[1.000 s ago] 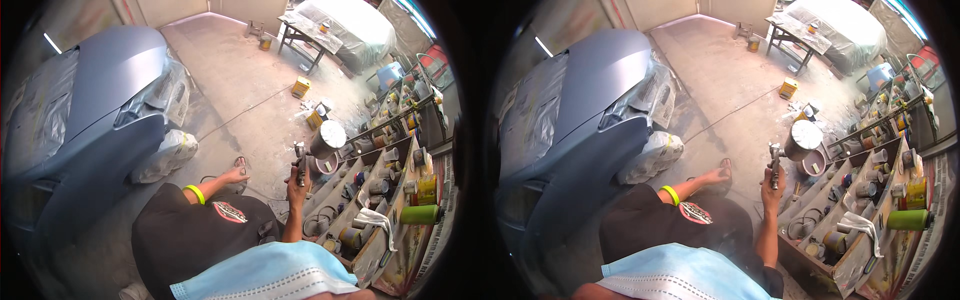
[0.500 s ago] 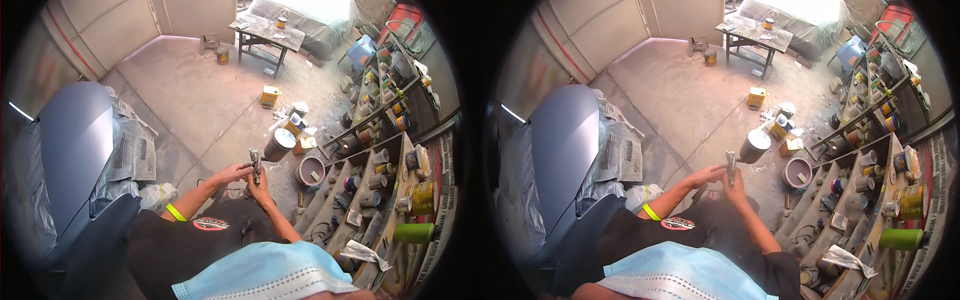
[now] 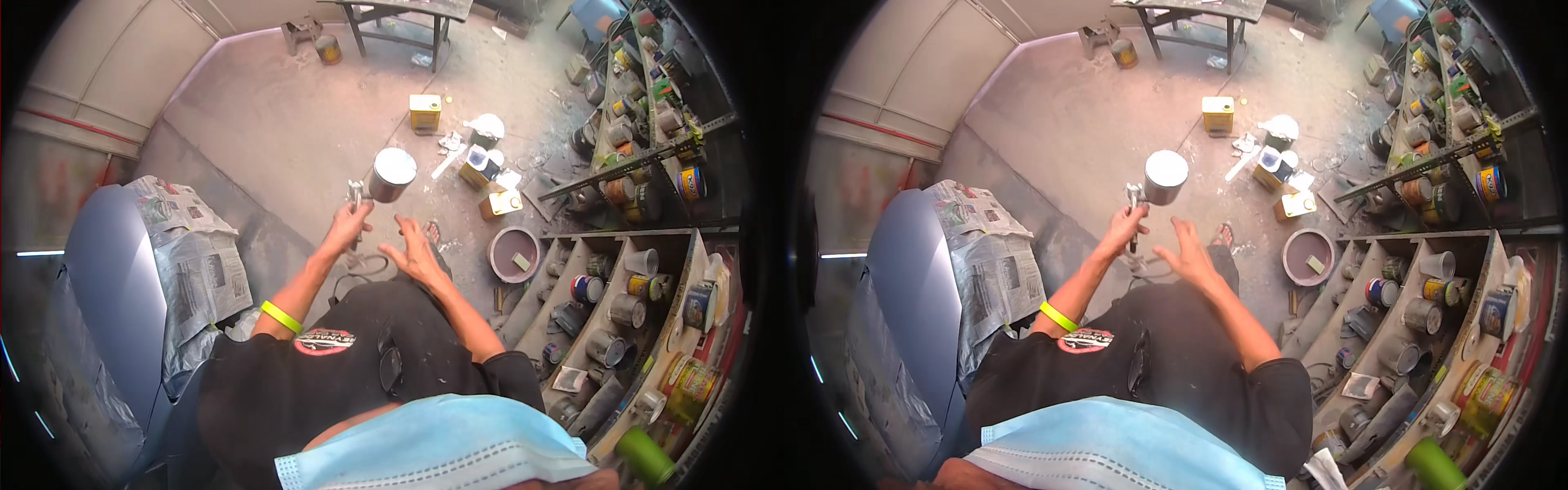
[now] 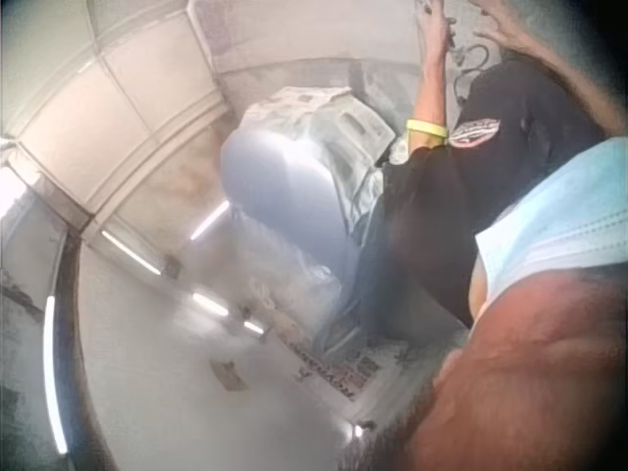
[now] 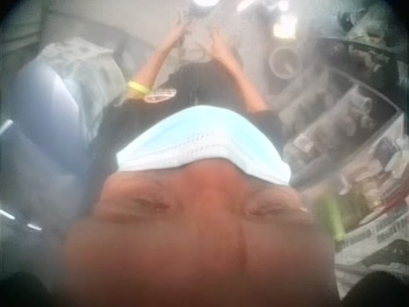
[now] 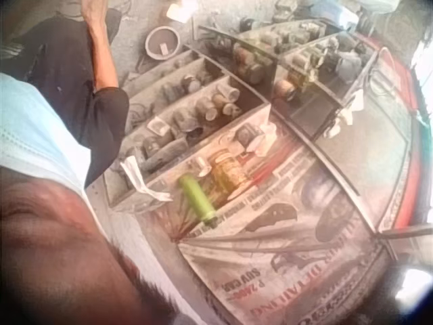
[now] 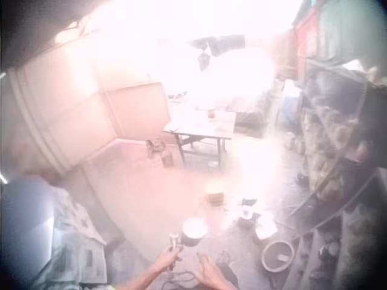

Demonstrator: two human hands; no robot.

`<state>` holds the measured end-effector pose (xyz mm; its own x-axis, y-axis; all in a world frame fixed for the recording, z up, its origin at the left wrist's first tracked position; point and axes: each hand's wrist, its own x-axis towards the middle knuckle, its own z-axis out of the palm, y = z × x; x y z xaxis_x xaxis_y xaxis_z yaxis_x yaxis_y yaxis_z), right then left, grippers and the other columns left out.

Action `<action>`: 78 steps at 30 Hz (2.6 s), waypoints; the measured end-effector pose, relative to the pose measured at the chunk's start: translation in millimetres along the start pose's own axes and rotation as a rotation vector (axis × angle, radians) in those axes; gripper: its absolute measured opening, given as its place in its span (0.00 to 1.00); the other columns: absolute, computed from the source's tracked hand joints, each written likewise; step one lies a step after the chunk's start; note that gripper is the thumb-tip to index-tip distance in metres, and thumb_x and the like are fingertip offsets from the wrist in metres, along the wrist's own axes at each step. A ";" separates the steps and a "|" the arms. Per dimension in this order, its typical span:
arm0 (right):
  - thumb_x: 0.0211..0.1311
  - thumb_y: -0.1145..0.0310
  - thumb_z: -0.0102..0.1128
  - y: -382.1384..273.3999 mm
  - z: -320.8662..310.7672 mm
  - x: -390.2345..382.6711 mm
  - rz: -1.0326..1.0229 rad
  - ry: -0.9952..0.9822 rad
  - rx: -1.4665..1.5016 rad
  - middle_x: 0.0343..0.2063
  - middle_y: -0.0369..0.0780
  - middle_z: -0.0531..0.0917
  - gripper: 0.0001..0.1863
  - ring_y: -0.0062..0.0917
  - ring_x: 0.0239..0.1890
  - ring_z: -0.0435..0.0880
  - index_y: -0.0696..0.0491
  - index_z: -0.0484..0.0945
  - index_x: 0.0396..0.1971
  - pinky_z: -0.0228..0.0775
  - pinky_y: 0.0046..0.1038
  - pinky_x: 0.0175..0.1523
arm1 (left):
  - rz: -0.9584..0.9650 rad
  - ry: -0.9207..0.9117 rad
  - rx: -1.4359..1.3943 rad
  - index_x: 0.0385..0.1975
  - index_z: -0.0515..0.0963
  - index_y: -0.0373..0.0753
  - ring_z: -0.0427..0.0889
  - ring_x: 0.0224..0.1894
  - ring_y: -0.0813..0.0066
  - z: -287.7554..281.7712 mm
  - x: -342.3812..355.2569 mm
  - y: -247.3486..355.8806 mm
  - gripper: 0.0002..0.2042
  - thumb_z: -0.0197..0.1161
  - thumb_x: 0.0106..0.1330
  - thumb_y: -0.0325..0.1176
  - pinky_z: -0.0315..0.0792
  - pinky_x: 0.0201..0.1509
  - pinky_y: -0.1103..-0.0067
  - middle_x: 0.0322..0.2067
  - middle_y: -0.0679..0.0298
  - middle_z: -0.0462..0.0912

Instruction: The person sprays paint onto a car body panel using a spray gun, then pours liquid from a large container into the spray gun cup, and continues painting the car hood.

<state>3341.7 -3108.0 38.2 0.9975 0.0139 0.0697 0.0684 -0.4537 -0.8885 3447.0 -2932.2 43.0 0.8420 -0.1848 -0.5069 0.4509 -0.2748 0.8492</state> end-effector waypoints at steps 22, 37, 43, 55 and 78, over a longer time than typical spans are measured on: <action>0.39 0.62 0.79 128.1 -60.7 222.0 0.461 -0.090 -0.267 0.48 0.53 0.70 0.42 0.54 0.47 0.78 0.54 0.64 0.55 0.73 0.50 0.46 | -0.038 -0.242 0.533 0.38 0.76 0.29 0.81 0.42 0.51 23.9 277.8 -42.7 0.22 0.67 0.52 0.42 0.73 0.46 0.64 0.37 0.44 0.80; 0.39 0.54 0.79 490.0 -6.9 422.4 0.047 0.355 -0.337 0.46 0.53 0.71 0.43 0.46 0.46 0.77 0.61 0.65 0.51 0.72 0.40 0.49 | -0.180 -0.113 0.417 0.39 0.76 0.35 0.72 0.27 0.76 58.9 529.6 -189.3 0.17 0.62 0.55 0.41 0.67 0.32 0.75 0.23 0.67 0.73; 0.42 0.52 0.77 611.9 44.9 548.9 0.023 0.200 -0.636 0.48 0.56 0.72 0.40 0.48 0.50 0.77 0.59 0.70 0.52 0.73 0.43 0.50 | -0.196 -0.191 0.275 0.28 0.70 0.44 0.64 0.18 0.85 54.2 565.5 -187.7 0.09 0.60 0.59 0.41 0.58 0.20 0.83 0.17 0.73 0.68; 0.55 0.60 0.68 608.8 -23.2 410.4 -0.186 0.304 -0.908 0.55 0.52 0.71 0.27 0.47 0.63 0.66 0.55 0.74 0.53 0.58 0.51 0.63 | -0.236 -0.332 -0.252 0.34 0.69 0.42 0.69 0.19 0.83 114.6 633.7 -242.8 0.08 0.57 0.64 0.37 0.68 0.19 0.80 0.27 0.69 0.69; 0.57 0.70 0.63 641.7 -55.8 199.3 0.226 0.408 -1.105 0.56 0.44 0.74 0.07 0.43 0.64 0.68 0.49 0.83 0.36 0.50 0.61 0.67 | -0.100 -0.532 0.143 0.39 0.71 0.40 0.59 0.22 0.85 161.4 620.2 -286.7 0.15 0.60 0.58 0.42 0.53 0.24 0.81 0.20 0.75 0.63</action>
<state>3583.2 -3446.2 -492.7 0.8916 -0.3572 0.2784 -0.3599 -0.9320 -0.0432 3792.1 -3120.3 -538.8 0.5148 -0.5917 -0.6203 0.4450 -0.4340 0.7833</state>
